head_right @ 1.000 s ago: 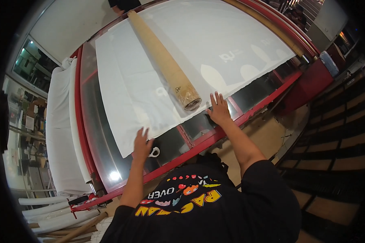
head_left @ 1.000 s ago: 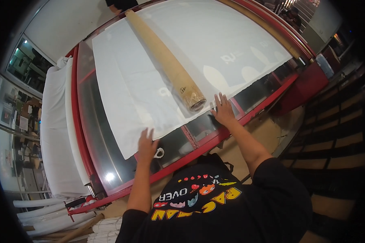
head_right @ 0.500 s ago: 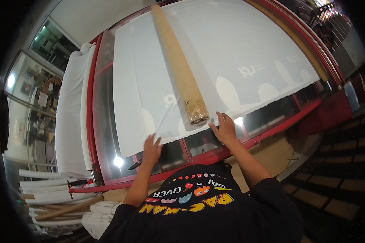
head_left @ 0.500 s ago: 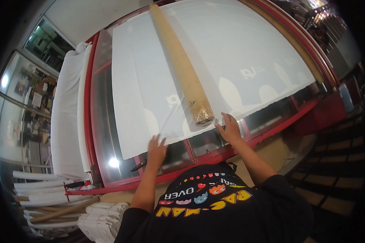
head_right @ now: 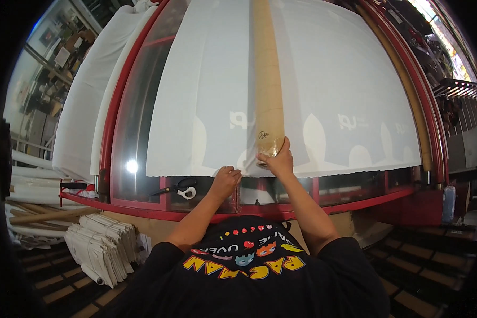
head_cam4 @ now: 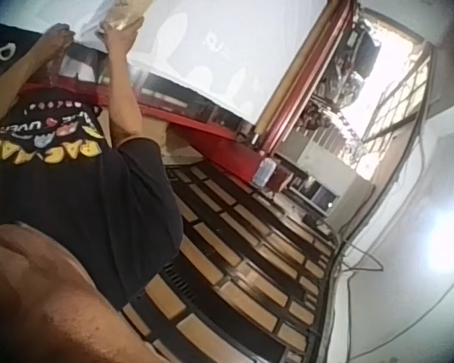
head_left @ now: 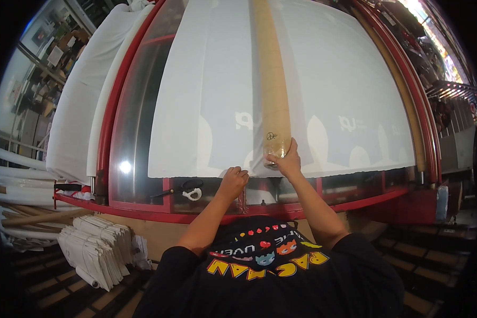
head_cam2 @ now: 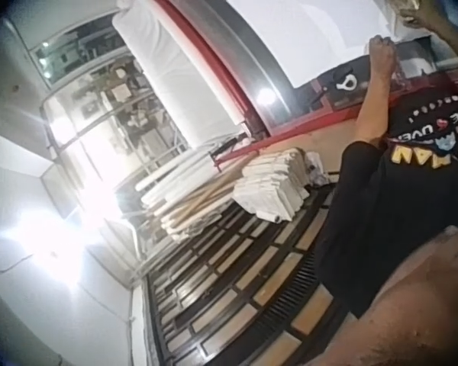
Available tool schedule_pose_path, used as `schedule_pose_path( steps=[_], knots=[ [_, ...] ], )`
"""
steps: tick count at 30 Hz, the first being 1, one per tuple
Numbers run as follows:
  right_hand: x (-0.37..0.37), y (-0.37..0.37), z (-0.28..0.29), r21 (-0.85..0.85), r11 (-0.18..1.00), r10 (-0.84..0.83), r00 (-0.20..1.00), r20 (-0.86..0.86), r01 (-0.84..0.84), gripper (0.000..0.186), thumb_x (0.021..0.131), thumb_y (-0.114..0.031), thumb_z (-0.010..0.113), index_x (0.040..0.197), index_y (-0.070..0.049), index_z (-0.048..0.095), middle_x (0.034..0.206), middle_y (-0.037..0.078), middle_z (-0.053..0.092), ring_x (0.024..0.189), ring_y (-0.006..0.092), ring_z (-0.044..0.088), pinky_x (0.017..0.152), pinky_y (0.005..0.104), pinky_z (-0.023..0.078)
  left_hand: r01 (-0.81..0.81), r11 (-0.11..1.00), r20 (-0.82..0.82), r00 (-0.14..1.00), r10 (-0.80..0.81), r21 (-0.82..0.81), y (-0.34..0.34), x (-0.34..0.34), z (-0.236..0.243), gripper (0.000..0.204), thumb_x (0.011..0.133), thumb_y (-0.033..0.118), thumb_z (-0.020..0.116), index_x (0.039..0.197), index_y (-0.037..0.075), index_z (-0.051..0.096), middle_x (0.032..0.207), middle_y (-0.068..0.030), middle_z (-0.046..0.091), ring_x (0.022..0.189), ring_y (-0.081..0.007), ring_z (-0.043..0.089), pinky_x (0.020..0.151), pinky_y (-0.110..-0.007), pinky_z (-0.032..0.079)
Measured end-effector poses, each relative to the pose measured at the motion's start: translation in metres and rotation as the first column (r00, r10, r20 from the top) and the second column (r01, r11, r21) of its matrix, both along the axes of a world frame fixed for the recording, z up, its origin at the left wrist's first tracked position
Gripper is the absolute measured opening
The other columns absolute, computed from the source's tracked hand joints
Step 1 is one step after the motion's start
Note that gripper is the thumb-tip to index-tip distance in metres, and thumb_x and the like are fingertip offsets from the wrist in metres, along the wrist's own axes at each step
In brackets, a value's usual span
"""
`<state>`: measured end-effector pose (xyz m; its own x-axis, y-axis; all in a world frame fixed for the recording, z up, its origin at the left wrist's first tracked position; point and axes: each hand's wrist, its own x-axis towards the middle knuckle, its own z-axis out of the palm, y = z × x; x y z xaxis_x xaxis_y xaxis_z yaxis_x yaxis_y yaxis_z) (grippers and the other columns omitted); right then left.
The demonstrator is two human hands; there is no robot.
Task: Operating a large sublimation heat press machine to transfer printed designs onto white fabric sheets, including alignment, cutting, and handling the rollers.
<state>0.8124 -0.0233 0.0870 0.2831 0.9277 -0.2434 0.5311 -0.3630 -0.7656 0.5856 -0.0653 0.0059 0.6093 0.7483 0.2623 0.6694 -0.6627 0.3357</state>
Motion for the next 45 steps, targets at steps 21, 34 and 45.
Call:
schedule_pose_path(
  steps=[21,34,45],
  knots=[
    [0.095,-0.060,-0.030,0.179,0.984,-0.099,0.881,0.463,0.016,0.077,0.089,-0.053,0.059,0.147,-0.008,0.036,0.151,0.025,0.032,0.138,0.0410,0.034,0.112,0.0489,0.031,-0.030,0.967,-0.120,0.993,-0.001,-0.255,-0.025,-0.007,0.004,0.072,0.087,0.037,0.065,0.146,0.006,0.038,0.150,-0.0183,0.037,0.141,-0.0398,0.028,0.116,-0.053,0.021],
    [0.315,-0.124,-0.067,0.231,0.973,-0.175,0.638,0.750,-0.005,0.071,0.091,-0.049,0.056,0.147,-0.010,0.038,0.151,0.021,0.032,0.142,0.0390,0.026,0.114,0.0565,0.022,-0.094,0.950,-0.270,0.963,0.011,-0.296,-0.031,0.014,0.015,0.078,0.088,0.042,0.063,0.149,0.004,0.031,0.154,-0.0194,0.029,0.144,-0.0421,0.021,0.116,-0.055,0.018],
    [0.358,-0.131,-0.106,0.209,0.977,-0.113,0.725,0.679,-0.043,0.066,0.093,-0.045,0.053,0.145,-0.006,0.039,0.152,0.021,0.032,0.144,0.0379,0.023,0.115,0.0568,0.016,-0.544,0.831,-0.130,0.838,0.530,-0.116,-0.231,0.121,0.019,0.075,0.093,0.026,0.058,0.150,-0.004,0.020,0.153,-0.0293,0.021,0.143,-0.0481,0.017,0.115,-0.057,0.017]
  ],
)
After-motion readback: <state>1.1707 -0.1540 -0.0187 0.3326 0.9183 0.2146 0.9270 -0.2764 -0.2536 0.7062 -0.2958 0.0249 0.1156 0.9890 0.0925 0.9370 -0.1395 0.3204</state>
